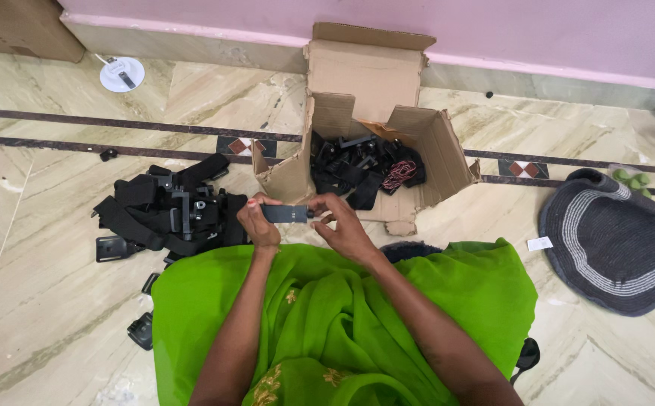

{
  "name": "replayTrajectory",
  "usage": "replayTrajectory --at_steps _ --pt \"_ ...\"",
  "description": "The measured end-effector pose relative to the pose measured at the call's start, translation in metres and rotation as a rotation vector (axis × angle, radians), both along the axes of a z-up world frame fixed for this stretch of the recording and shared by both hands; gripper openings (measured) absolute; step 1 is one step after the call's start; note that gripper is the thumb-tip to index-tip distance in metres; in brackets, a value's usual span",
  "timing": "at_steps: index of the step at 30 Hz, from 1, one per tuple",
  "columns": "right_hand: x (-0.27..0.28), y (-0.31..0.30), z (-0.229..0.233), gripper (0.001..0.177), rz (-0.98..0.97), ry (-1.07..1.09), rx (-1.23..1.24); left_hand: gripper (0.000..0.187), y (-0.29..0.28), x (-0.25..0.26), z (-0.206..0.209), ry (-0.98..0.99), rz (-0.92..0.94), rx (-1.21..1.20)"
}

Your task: The person sits on the floor and assembles black plastic buckles by hand, inserting metal pins and attaching straps. They handle a bundle of red and white wires, placing it into a cardboard box. The person continues to pick up buckles from the floor and box, assemble them, and place the finished units into the box.

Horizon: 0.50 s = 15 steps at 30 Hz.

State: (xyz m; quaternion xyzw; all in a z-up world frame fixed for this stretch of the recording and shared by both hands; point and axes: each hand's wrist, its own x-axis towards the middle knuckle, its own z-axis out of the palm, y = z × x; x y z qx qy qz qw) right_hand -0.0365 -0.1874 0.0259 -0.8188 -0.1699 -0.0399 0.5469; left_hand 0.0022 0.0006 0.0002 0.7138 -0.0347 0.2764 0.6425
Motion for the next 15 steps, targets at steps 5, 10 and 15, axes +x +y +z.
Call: replayTrajectory --at_steps 5,10,15 --pt "0.006 -0.007 -0.002 0.024 -0.135 0.429 0.307 0.085 0.001 -0.001 -0.001 -0.004 -0.01 0.001" --pt "0.001 -0.01 -0.001 0.035 -0.01 -0.168 0.099 0.084 0.001 0.0 0.001 0.012 -0.017 -0.009" --pt "0.005 -0.001 -0.009 0.031 -0.092 0.286 0.208 0.082 0.001 -0.003 0.003 -0.013 -0.011 0.019"
